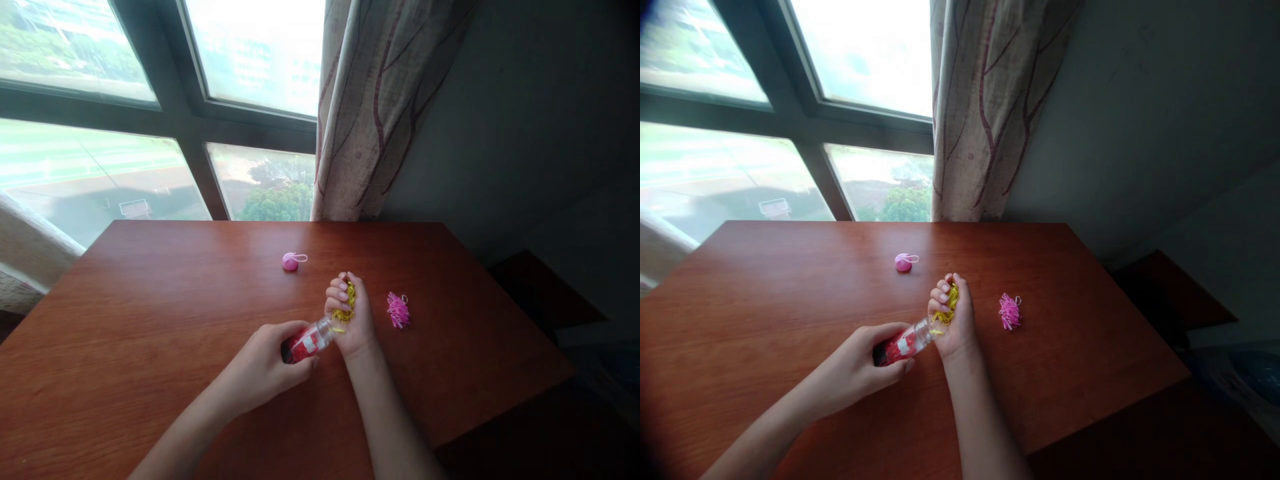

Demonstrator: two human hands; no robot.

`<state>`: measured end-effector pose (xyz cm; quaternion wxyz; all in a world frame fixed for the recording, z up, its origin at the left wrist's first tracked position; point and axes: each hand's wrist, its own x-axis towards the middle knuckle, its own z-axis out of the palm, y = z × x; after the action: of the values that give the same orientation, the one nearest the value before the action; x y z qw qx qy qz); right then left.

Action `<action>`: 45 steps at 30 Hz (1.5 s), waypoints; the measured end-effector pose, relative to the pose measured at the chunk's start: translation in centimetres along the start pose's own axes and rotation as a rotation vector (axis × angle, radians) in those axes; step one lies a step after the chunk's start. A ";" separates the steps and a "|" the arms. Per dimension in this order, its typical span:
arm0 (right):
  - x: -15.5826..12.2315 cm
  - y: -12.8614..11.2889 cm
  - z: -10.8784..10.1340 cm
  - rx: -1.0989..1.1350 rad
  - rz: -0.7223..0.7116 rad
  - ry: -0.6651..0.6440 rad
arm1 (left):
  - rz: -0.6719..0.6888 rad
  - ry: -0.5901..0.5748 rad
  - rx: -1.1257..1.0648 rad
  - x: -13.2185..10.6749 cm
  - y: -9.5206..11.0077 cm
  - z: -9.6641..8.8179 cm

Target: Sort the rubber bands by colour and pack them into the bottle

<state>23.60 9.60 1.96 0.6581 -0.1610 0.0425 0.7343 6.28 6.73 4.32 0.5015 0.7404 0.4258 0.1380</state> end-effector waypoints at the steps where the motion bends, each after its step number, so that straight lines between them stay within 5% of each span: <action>1: 0.0 0.0 0.0 0.000 -0.005 0.007 | -0.001 -0.010 0.004 0.0 0.0 0.0; 14: -0.4 1.1 0.5 -0.073 -0.334 0.127 | 0.001 0.093 0.035 0.2 1.0 0.9; 19: -0.5 0.9 0.6 -0.062 -0.283 0.102 | 0.053 0.172 0.074 0.4 1.1 1.2; 31: -1.0 0.7 1.2 -0.169 -0.009 -0.059 | 0.007 0.020 0.004 0.0 0.7 -0.1; 45: -1.2 1.8 1.5 -0.360 -0.210 -0.012 | 0.036 0.107 0.001 0.2 0.9 0.6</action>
<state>21.69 8.65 3.45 0.6918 -0.2752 -0.1105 0.6583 7.19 6.40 4.76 0.4748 0.7398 0.4388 0.1863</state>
